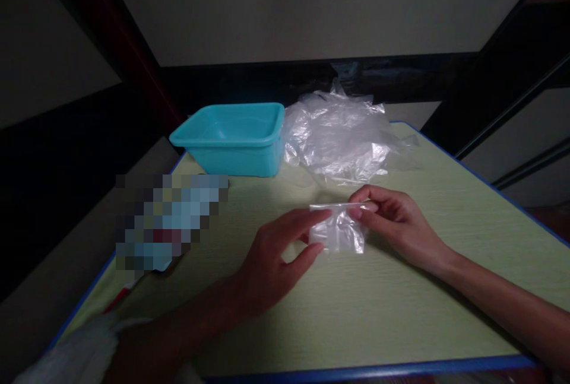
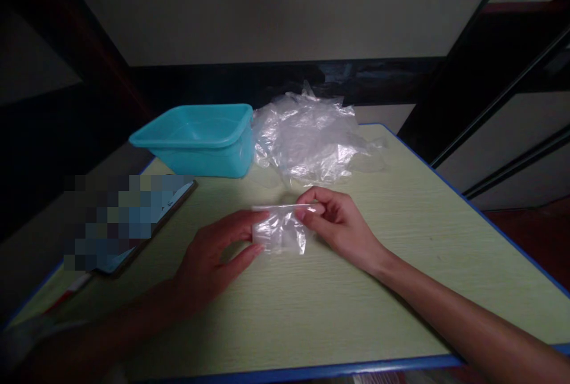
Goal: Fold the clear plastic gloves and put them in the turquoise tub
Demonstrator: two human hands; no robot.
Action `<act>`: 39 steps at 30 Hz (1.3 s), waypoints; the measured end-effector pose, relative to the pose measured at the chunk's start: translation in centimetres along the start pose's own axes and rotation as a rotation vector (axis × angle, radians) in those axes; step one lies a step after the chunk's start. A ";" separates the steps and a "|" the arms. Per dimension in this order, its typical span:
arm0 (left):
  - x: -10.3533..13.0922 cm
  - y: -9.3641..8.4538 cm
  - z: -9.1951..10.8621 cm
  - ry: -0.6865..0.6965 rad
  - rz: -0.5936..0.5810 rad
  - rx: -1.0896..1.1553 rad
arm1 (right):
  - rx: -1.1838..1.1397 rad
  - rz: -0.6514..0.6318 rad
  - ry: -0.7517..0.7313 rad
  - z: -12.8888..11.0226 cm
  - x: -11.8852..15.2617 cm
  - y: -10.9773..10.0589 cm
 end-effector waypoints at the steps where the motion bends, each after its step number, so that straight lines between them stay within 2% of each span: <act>1: -0.1 0.0 0.1 0.006 -0.007 -0.008 | -0.013 -0.009 0.016 0.2 0.0 0.1; 7: -0.1 0.0 -1.7 -0.179 0.007 0.186 | -0.066 -0.105 0.065 0.8 0.2 1.1; 13: 0.0 0.0 -2.9 -0.271 0.054 0.281 | -0.100 -0.149 0.054 1.0 0.4 1.5; 21: 0.3 -0.5 -4.4 -0.392 0.157 0.371 | -0.126 -0.133 -0.093 -0.4 0.8 1.4; 28: 0.2 -0.8 -4.3 -0.363 0.181 0.318 | -0.026 -0.111 -0.187 -1.2 0.8 1.1; 31: 0.2 -0.9 -3.9 -0.334 0.174 0.266 | 0.009 -0.116 -0.154 -1.0 0.7 1.2; 34: 0.1 -0.9 -3.4 -0.298 0.150 0.224 | 0.031 -0.146 -0.125 -0.9 0.6 1.6; 39: -0.2 -0.5 -2.9 -0.266 0.097 0.199 | -0.025 -0.238 -0.188 -1.7 0.8 2.5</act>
Point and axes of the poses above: each hand's wrist, its own x-axis away from the middle knuckle, its own y-axis out of the palm, z = x × y, the point moved 10 cm from there along -x, towards the middle knuckle
